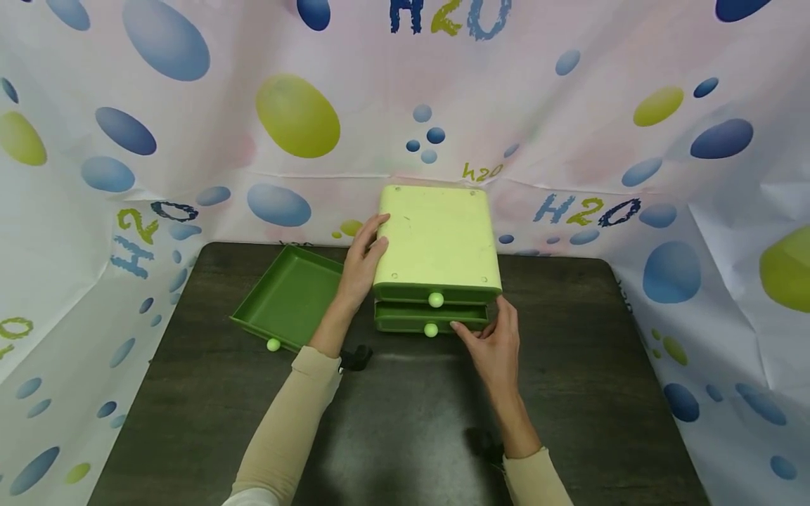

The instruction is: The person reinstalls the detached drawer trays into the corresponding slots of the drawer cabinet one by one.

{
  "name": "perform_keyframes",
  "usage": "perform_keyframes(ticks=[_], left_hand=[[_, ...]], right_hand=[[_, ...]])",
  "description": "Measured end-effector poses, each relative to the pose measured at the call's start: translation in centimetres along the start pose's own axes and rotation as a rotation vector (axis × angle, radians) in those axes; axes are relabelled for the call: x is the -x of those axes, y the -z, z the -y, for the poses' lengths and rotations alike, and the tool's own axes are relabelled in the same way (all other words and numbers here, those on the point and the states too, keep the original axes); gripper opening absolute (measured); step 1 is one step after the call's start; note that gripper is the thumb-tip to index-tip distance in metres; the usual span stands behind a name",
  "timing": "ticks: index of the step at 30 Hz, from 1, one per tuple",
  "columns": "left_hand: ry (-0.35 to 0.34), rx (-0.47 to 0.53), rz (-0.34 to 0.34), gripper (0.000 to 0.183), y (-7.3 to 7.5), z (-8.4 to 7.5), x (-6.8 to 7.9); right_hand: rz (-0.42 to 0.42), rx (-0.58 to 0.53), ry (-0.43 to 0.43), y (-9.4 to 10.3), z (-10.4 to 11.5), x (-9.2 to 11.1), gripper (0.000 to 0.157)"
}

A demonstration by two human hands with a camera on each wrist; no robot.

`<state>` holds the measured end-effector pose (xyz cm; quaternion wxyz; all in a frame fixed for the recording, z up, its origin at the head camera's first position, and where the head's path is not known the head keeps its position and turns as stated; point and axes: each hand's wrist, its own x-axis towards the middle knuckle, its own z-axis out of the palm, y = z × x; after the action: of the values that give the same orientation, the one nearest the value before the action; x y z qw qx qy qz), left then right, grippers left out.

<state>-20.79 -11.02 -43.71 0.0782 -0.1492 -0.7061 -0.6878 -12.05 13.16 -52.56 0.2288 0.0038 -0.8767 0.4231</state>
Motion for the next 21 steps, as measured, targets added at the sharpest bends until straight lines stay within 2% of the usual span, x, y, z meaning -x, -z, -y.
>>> perform_keyframes(ticks=[17, 21], left_hand=[[0.011, 0.036, 0.011, 0.041, 0.09, 0.1, 0.02], [0.02, 0.031, 0.016, 0.042, 0.09, 0.18, 0.06]], right_hand=[[-0.01, -0.019, 0.021, -0.54, -0.14, -0.42, 0.083], [-0.009, -0.015, 0.002, -0.59, -0.23, -0.31, 0.083]])
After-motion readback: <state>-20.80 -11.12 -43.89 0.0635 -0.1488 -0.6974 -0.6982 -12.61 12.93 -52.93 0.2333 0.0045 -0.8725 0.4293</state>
